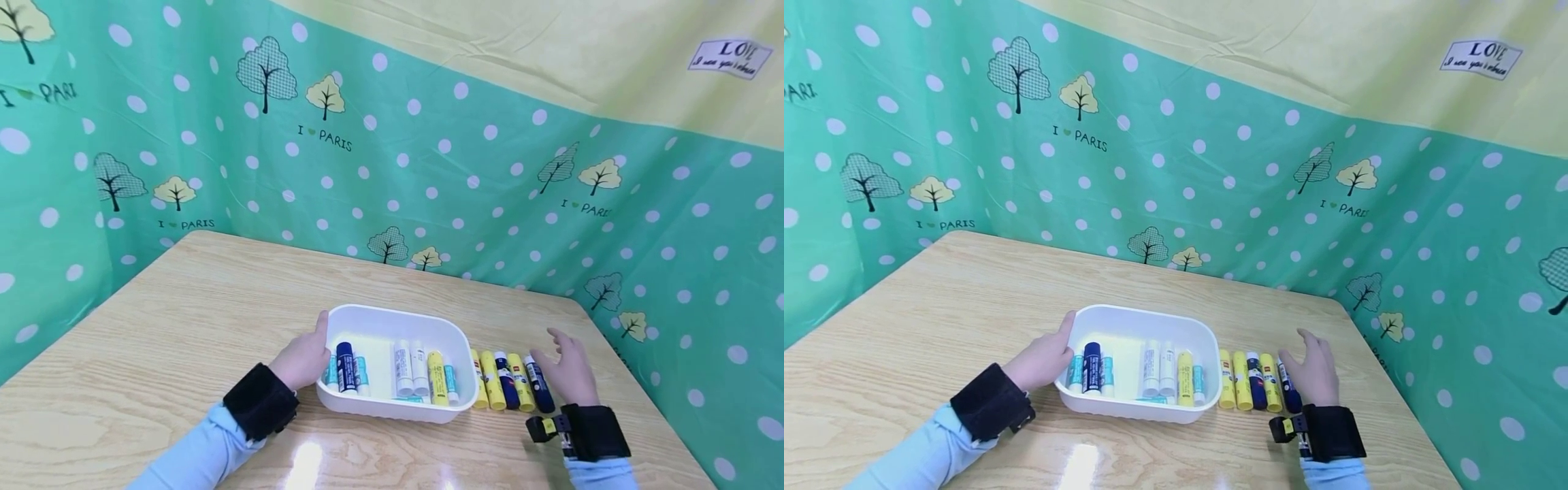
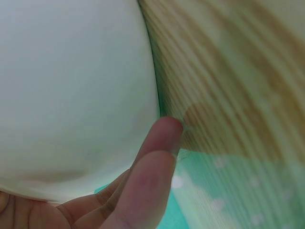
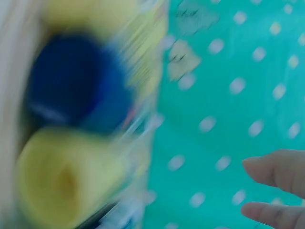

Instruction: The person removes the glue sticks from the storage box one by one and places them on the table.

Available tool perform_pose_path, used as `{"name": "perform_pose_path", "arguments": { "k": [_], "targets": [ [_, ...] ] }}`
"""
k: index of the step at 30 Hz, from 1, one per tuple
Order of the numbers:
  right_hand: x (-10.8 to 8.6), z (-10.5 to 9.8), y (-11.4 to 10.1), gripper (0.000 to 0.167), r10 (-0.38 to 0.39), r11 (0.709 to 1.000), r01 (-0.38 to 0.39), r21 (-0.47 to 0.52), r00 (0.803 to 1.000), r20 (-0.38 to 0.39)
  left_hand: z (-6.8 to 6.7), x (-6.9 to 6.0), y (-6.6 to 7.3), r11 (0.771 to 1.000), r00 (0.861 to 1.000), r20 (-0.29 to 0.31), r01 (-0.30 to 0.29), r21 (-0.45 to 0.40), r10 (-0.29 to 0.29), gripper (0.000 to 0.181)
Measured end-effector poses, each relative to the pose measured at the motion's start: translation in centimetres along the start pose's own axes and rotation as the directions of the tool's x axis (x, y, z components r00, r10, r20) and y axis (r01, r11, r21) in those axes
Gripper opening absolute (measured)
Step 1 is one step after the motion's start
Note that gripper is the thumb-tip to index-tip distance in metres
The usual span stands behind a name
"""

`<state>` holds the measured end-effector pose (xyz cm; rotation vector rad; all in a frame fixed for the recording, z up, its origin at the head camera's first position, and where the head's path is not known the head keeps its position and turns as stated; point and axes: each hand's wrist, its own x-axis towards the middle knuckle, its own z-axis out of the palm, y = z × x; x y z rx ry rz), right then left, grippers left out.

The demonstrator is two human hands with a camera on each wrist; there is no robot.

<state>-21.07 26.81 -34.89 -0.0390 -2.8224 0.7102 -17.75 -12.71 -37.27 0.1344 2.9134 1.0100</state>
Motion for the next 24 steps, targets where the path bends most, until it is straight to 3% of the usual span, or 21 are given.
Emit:
{"name": "perform_pose_path", "arguments": {
  "k": [3, 6, 9, 14, 19, 21, 24],
  "targets": [
    [-0.4, 0.1, -2.3, 0.055, -0.127, 0.988, 0.137, 0.073, 0.983, -0.133, -0.1, -0.1, -0.1, 1.0, 1.0, 0.0, 0.002, 0.002, -0.002, 0.065],
    [-0.8, 0.3, -4.8, 0.047, -0.239, 0.952, 0.277, 0.126, 0.937, -0.253, -0.2, -0.2, -0.2, 1.0, 1.0, -0.003, 0.0, 0.002, 0.0, 0.065],
    [-0.9, 0.5, -7.3, 0.044, -0.333, 0.911, 0.388, 0.139, 0.891, -0.309, -0.2, -0.3, -0.3, 1.0, 1.0, -0.005, 0.002, -0.006, -0.002, 0.065],
    [-0.5, 0.8, -11.4, 0.044, -0.434, 0.862, 0.489, 0.135, 0.848, -0.304, -0.2, -0.4, -0.4, 1.0, 1.0, -0.011, 0.004, -0.006, -0.004, 0.065],
    [0.0, 1.8, -14.8, 0.043, -0.526, 0.817, 0.573, 0.067, 0.787, -0.323, -0.1, -0.3, -0.1, 1.0, 1.0, -0.014, -0.002, -0.005, 0.002, 0.065],
    [0.3, 2.4, -15.9, 0.042, -0.553, 0.805, 0.591, 0.049, 0.777, -0.3, 0.0, -0.2, -0.1, 1.0, 1.0, -0.014, 0.0, -0.005, 0.0, 0.065],
    [0.7, 3.6, -17.3, 0.041, -0.571, 0.806, 0.591, 0.029, 0.789, -0.227, 0.1, -0.1, 0.0, 1.0, 1.0, -0.013, 0.0, -0.014, 0.0, 0.065]
  ]
}}
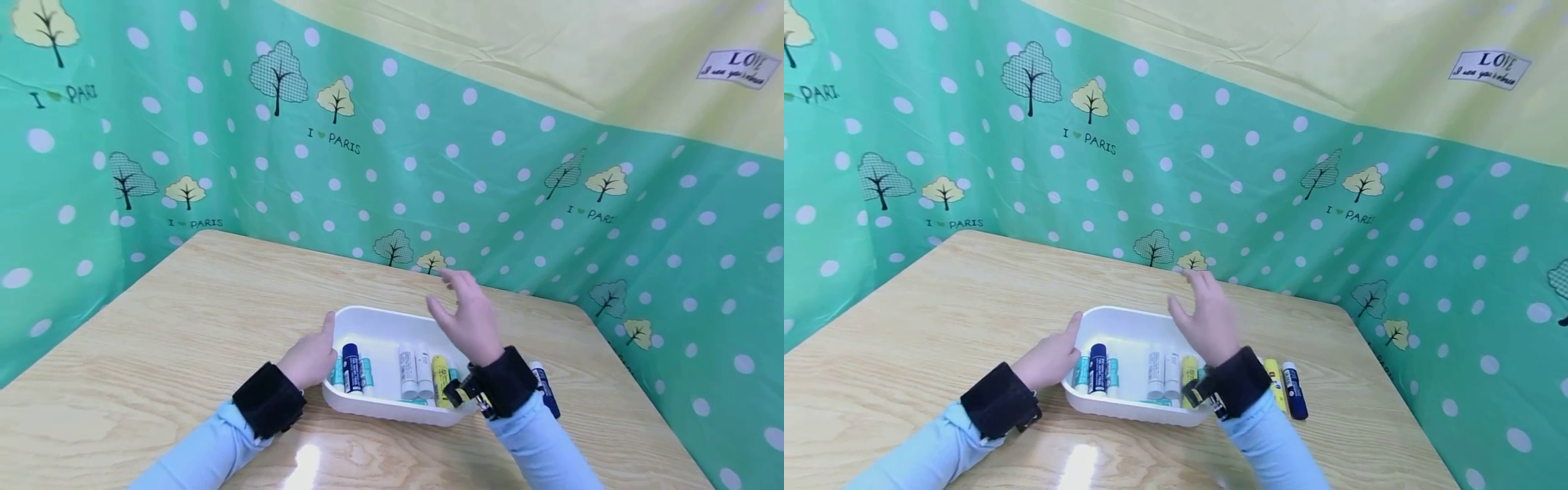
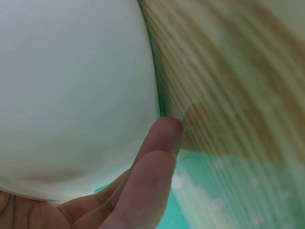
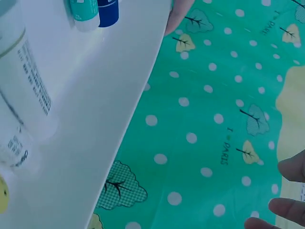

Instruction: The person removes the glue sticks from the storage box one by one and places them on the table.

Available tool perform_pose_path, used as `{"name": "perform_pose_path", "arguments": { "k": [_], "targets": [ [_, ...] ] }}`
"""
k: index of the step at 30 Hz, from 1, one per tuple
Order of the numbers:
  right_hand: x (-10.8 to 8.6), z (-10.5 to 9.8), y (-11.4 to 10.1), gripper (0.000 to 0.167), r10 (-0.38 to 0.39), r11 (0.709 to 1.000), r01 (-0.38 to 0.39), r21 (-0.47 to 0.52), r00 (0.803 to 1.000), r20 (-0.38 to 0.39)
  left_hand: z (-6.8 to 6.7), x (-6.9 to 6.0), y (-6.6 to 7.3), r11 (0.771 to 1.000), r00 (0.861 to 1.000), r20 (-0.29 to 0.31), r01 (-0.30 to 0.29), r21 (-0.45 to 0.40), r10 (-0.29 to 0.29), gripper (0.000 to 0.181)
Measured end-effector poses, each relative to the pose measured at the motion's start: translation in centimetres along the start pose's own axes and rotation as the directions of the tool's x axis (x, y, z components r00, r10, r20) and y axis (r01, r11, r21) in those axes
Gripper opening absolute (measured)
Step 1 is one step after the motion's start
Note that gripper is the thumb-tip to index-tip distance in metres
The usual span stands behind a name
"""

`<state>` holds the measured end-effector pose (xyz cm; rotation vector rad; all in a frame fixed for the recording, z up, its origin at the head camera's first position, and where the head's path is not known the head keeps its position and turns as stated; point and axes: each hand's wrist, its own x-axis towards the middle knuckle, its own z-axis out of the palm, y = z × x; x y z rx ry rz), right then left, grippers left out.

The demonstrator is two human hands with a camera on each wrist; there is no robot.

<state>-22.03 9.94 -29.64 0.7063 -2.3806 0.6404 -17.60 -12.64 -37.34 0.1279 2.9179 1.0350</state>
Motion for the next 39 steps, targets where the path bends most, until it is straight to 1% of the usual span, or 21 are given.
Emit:
{"name": "perform_pose_path", "arguments": {
  "k": [2, 4, 6, 7, 8, 10, 13, 15, 17, 18, 21, 23, 25, 28, 31, 33, 35, 37, 39],
  "targets": [
    [0.4, 1.0, -0.4, 0.041, 0.011, 1.0, -0.01, -0.014, 0.998, 0.062, 0.1, -0.1, 0.1, 1.0, 1.0, -0.004, -0.007, 0.0, 0.007, 0.065],
    [0.6, 1.9, -0.8, 0.041, 0.035, 0.999, -0.03, -0.043, 0.991, 0.128, 0.2, -0.1, 0.1, 1.0, 1.0, -0.008, -0.015, -0.006, 0.015, 0.065],
    [0.8, 2.6, -1.0, 0.041, 0.07, 0.995, -0.055, -0.078, 0.978, 0.198, 0.3, -0.2, 0.2, 1.0, 1.0, -0.011, -0.02, -0.01, 0.02, 0.064],
    [0.8, 2.9, -1.1, 0.041, 0.094, 0.993, -0.075, -0.088, 0.966, 0.242, 0.3, -0.3, 0.3, 1.0, 1.0, -0.012, -0.024, -0.01, 0.024, 0.064],
    [0.8, 3.2, -1.2, 0.042, 0.126, 0.99, -0.099, -0.105, 0.949, 0.29, 0.4, -0.3, 0.3, 1.0, 1.0, -0.012, -0.023, -0.012, 0.023, 0.064],
    [0.8, 3.6, -1.3, 0.041, 0.183, 0.981, -0.144, -0.127, 0.906, 0.382, 0.5, -0.2, 0.4, 1.0, 1.0, -0.013, -0.019, -0.019, 0.019, 0.063],
    [0.6, 4.2, -1.3, 0.043, 0.274, 0.962, -0.241, -0.132, 0.822, 0.5, 0.6, -0.2, 0.4, 1.0, 0.999, -0.019, -0.025, -0.014, 0.025, 0.063],
    [0.4, 4.5, -1.2, 0.045, 0.311, 0.948, -0.292, -0.124, 0.779, 0.544, 0.6, -0.2, 0.5, 1.0, 0.999, -0.027, -0.029, -0.006, 0.029, 0.064],
    [0.2, 4.7, -1.2, 0.047, 0.342, 0.933, -0.341, -0.115, 0.746, 0.571, 0.6, -0.2, 0.5, 0.999, 0.999, -0.034, -0.033, 0.003, 0.034, 0.064],
    [0.1, 4.8, -1.1, 0.048, 0.351, 0.928, -0.355, -0.112, 0.737, 0.578, 0.6, -0.2, 0.5, 0.999, 0.999, -0.036, -0.033, 0.005, 0.034, 0.064],
    [-0.2, 4.7, -1.1, 0.051, 0.37, 0.919, -0.378, -0.115, 0.721, 0.585, 0.6, -0.3, 0.5, 0.999, 0.999, -0.038, -0.032, 0.005, 0.032, 0.065],
    [-0.4, 4.6, -1.0, 0.05, 0.375, 0.917, -0.38, -0.119, 0.721, 0.582, 0.5, -0.3, 0.5, 0.999, 0.999, -0.039, -0.033, 0.002, 0.033, 0.065],
    [-0.5, 4.6, -0.9, 0.047, 0.381, 0.914, -0.386, -0.123, 0.715, 0.586, 0.4, -0.4, 0.5, 0.999, 0.999, -0.041, -0.032, 0.004, 0.032, 0.064],
    [-0.6, 4.7, -0.6, 0.043, 0.393, 0.903, -0.411, -0.121, 0.682, 0.617, 0.2, -0.4, 0.5, 0.999, 0.998, -0.05, -0.032, 0.012, 0.032, 0.064],
    [-0.7, 5.1, -0.4, 0.041, 0.41, 0.888, -0.439, -0.134, 0.626, 0.663, 0.1, -0.4, 0.4, 0.999, 0.998, -0.051, -0.03, 0.015, 0.03, 0.064],
    [-0.8, 5.4, -0.3, 0.039, 0.417, 0.883, -0.444, -0.149, 0.6, 0.683, 0.1, -0.4, 0.4, 0.999, 0.998, -0.049, -0.029, 0.016, 0.029, 0.064],
    [-0.8, 5.8, -0.2, 0.038, 0.42, 0.882, -0.444, -0.159, 0.583, 0.695, 0.1, -0.4, 0.4, 1.0, 0.999, -0.048, -0.025, 0.017, 0.026, 0.064],
    [-0.8, 6.1, -0.2, 0.039, 0.417, 0.881, -0.447, -0.156, 0.576, 0.703, 0.0, -0.4, 0.4, 1.0, 0.999, -0.046, -0.019, 0.017, 0.02, 0.063],
    [-0.8, 6.4, -0.3, 0.042, 0.412, 0.877, -0.457, -0.146, 0.563, 0.717, -0.1, -0.4, 0.4, 1.0, 0.999, -0.048, -0.014, 0.018, 0.015, 0.063]
  ]
}}
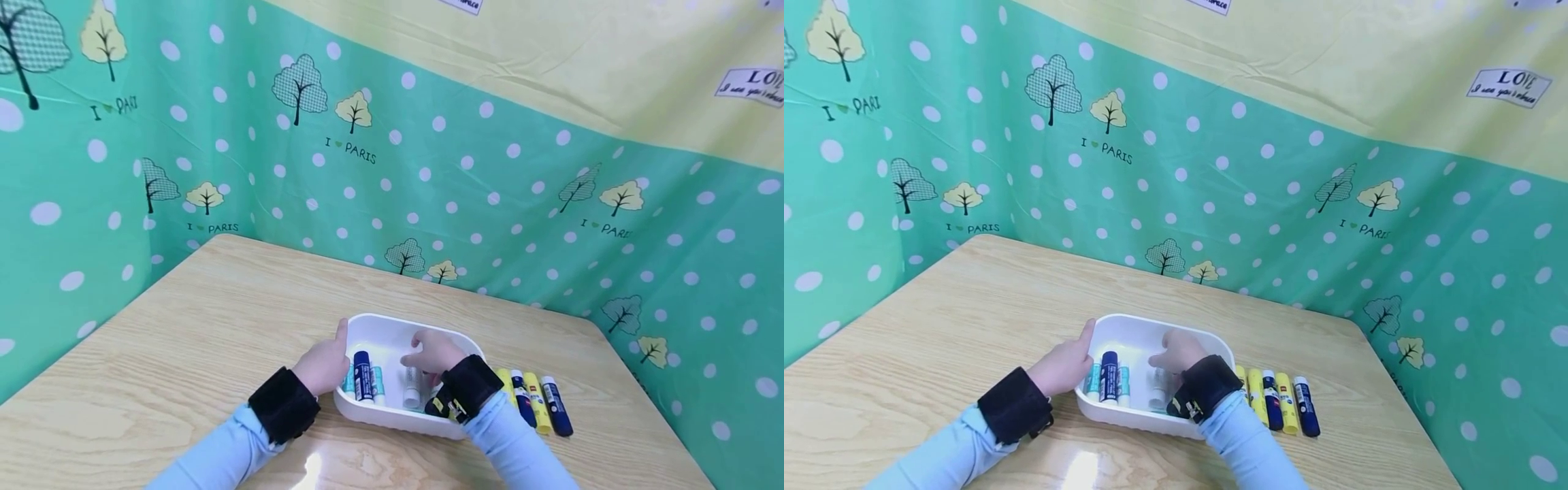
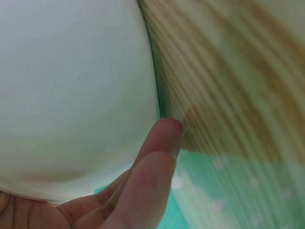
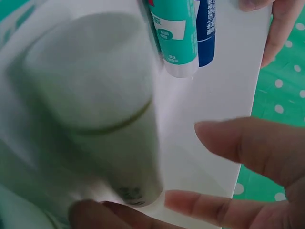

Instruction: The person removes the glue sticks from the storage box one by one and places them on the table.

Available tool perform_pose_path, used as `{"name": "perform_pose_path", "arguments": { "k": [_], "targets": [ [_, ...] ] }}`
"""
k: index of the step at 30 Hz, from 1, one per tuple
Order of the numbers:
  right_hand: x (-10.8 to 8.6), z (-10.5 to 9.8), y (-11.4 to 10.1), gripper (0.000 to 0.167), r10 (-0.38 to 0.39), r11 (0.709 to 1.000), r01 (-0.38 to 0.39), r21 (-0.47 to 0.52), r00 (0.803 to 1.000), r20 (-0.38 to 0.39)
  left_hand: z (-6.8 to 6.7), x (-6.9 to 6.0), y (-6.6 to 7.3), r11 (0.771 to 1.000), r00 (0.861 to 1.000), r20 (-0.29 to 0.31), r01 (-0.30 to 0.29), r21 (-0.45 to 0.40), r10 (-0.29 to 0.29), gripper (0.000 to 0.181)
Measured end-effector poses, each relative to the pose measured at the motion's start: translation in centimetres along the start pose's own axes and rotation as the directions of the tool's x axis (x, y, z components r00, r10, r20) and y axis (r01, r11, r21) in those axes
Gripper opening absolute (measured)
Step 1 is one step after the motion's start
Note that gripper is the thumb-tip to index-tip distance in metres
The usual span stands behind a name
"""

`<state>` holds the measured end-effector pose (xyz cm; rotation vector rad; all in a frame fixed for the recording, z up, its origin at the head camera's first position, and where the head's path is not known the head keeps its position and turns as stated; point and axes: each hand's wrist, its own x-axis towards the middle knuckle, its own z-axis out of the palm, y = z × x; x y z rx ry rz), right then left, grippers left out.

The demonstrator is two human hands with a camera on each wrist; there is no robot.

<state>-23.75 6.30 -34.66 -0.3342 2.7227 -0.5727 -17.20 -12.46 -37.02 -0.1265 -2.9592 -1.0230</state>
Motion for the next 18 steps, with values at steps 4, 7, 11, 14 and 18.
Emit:
{"name": "perform_pose_path", "arguments": {
  "k": [4, 7, 11, 14, 18],
  "targets": [
    [0.13, 0.39, -0.03, 0.055, -0.005, 1.0, 0.004, 0.023, 1.0, 0.025, -0.04, 0.04, 0.09, 1.0, 1.0, 0.007, 0.007, -0.004, -0.007, 0.063],
    [0.11, 0.61, -0.04, 0.061, -0.006, 1.0, 0.005, 0.021, 1.0, 0.025, -0.05, 0.03, 0.13, 1.0, 1.0, 0.011, 0.007, -0.012, -0.007, 0.063],
    [0.11, 0.78, -0.15, 0.063, -0.014, 1.0, 0.014, 0.012, 0.999, 0.035, -0.08, 0.0, 0.09, 1.0, 1.0, 0.01, 0.006, -0.015, -0.006, 0.063],
    [0.25, 0.91, -0.31, 0.064, -0.052, 0.999, 0.051, 0.008, 0.996, 0.066, -0.09, 0.03, -0.03, 1.0, 1.0, 0.008, 0.002, -0.011, -0.002, 0.063],
    [0.54, 1.08, -0.36, 0.065, -0.121, 0.992, 0.123, -0.005, 0.985, 0.119, 0.0, 0.12, -0.2, 1.0, 1.0, 0.003, -0.007, -0.007, 0.007, 0.063]
  ]
}}
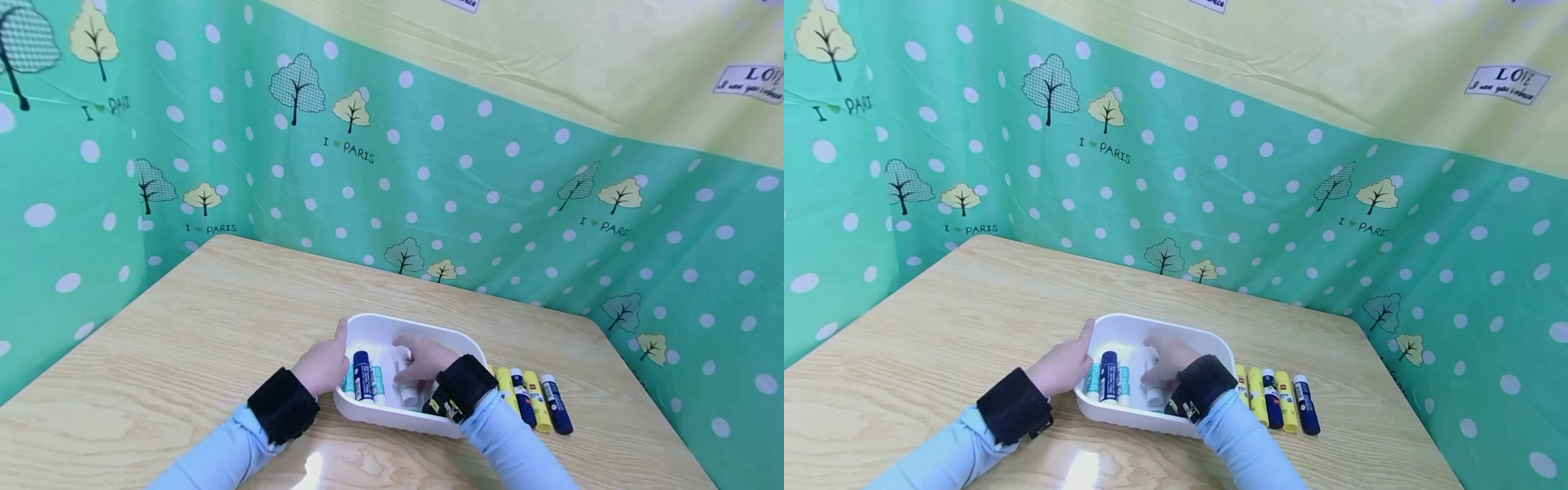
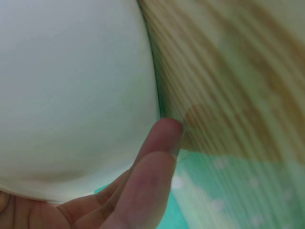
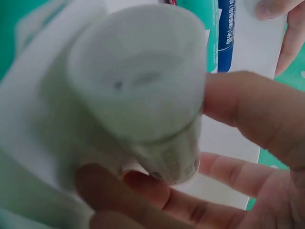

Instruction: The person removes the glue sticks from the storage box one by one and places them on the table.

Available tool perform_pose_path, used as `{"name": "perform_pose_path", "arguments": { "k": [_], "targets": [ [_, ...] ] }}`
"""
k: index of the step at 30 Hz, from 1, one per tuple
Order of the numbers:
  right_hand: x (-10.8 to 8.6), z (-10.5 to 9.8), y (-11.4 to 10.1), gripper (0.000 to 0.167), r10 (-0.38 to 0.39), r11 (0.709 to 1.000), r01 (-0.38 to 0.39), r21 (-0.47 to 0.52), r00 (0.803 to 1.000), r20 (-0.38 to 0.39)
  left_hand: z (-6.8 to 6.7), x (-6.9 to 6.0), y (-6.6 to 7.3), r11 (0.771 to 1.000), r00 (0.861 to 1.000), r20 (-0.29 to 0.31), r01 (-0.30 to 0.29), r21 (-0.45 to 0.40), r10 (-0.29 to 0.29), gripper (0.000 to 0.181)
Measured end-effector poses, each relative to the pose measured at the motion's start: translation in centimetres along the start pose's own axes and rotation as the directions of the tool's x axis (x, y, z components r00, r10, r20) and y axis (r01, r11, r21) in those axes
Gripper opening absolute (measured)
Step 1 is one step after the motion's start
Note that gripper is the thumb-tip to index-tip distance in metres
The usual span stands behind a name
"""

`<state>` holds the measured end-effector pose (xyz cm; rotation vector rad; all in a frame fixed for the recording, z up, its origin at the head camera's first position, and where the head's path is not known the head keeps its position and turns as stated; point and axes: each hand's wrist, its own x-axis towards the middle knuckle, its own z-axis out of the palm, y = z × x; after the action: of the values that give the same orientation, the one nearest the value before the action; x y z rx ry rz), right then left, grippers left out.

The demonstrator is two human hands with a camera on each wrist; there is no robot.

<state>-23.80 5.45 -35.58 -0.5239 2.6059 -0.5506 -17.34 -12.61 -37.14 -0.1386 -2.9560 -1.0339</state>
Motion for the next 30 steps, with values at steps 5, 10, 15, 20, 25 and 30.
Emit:
{"name": "perform_pose_path", "arguments": {
  "k": [5, 10, 15, 20, 25, 30],
  "targets": [
    [0.15, 0.2, -0.01, 0.068, -0.008, 1.0, 0.009, -0.026, 0.999, 0.045, 0.14, 0.12, -0.08, 1.0, 1.0, -0.007, -0.003, 0.007, 0.003, 0.063],
    [0.09, 0.21, -0.31, 0.066, 0.016, 0.999, -0.013, -0.049, 0.998, 0.062, 0.13, 0.15, -0.08, 1.0, 1.0, -0.008, 0.0, 0.012, 0.0, 0.063],
    [0.01, 0.05, -0.51, 0.065, 0.012, 0.997, -0.006, -0.08, 0.997, 0.07, 0.12, 0.17, -0.12, 1.0, 1.0, -0.002, 0.001, 0.012, -0.001, 0.062],
    [-0.05, -0.09, -0.42, 0.066, 0.003, 0.995, 0.005, -0.098, 0.997, 0.072, 0.13, 0.14, -0.14, 1.0, 1.0, -0.004, -0.005, 0.002, 0.005, 0.063],
    [-0.17, -0.3, -0.25, 0.067, -0.029, 0.994, 0.035, -0.099, 0.998, 0.064, 0.15, 0.13, -0.2, 1.0, 1.0, -0.006, -0.008, 0.001, 0.008, 0.063],
    [-0.2, -0.47, -0.18, 0.067, -0.074, 0.991, 0.08, -0.108, 0.996, 0.053, 0.14, 0.13, -0.24, 1.0, 1.0, 0.002, 0.001, -0.004, -0.001, 0.063]
  ]
}}
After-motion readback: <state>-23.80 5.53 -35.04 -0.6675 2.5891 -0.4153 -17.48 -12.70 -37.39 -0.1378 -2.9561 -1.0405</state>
